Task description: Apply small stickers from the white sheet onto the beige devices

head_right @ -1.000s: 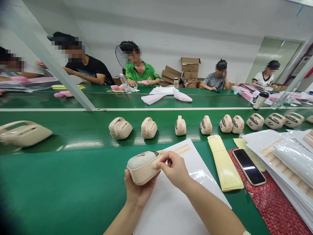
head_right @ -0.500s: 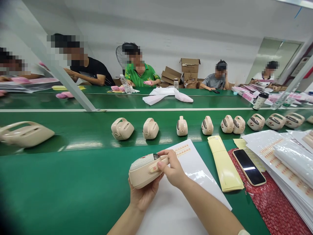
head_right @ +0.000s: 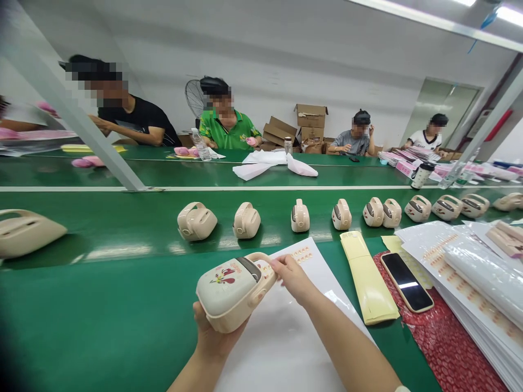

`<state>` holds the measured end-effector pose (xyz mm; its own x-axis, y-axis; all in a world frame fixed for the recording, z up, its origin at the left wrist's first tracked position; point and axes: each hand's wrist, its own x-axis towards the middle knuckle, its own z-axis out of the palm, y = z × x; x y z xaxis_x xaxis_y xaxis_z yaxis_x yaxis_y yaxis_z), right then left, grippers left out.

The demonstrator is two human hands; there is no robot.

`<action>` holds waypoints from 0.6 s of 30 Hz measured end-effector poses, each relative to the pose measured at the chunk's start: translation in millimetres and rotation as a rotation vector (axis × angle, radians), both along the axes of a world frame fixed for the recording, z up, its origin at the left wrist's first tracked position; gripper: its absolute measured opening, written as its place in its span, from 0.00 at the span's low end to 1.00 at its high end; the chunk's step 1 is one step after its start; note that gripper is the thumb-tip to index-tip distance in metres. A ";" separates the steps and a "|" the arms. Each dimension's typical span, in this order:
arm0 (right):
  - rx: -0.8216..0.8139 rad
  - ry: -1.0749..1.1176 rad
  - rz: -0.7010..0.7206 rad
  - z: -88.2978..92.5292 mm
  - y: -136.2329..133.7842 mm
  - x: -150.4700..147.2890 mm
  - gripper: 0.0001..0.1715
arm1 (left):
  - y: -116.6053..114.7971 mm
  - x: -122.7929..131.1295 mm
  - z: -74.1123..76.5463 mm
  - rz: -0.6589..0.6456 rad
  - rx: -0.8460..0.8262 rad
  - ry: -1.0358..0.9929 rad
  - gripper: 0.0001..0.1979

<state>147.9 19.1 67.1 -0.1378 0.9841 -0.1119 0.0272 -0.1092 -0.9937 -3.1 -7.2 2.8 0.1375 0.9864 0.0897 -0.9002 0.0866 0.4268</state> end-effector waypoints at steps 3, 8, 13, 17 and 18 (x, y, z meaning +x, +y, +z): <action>-0.160 0.058 0.130 6.5 11.8 10.3 0.16 | 5.9 3.0 1.3 0.108 -0.053 0.203 0.31; 0.163 -0.290 -0.156 19.7 52.4 11.1 0.16 | 11.3 17.2 -0.6 0.166 -0.210 0.583 0.19; 0.245 -0.714 -0.204 21.0 110.2 -8.1 0.16 | 10.4 22.6 -19.6 0.093 0.053 1.041 0.06; 0.191 -0.782 -0.217 19.2 143.9 -22.7 0.14 | 11.2 17.3 -25.0 0.060 0.130 1.216 0.07; 0.180 -0.795 -0.216 18.6 149.2 -25.5 0.13 | 11.1 15.8 -24.6 0.050 0.135 1.265 0.08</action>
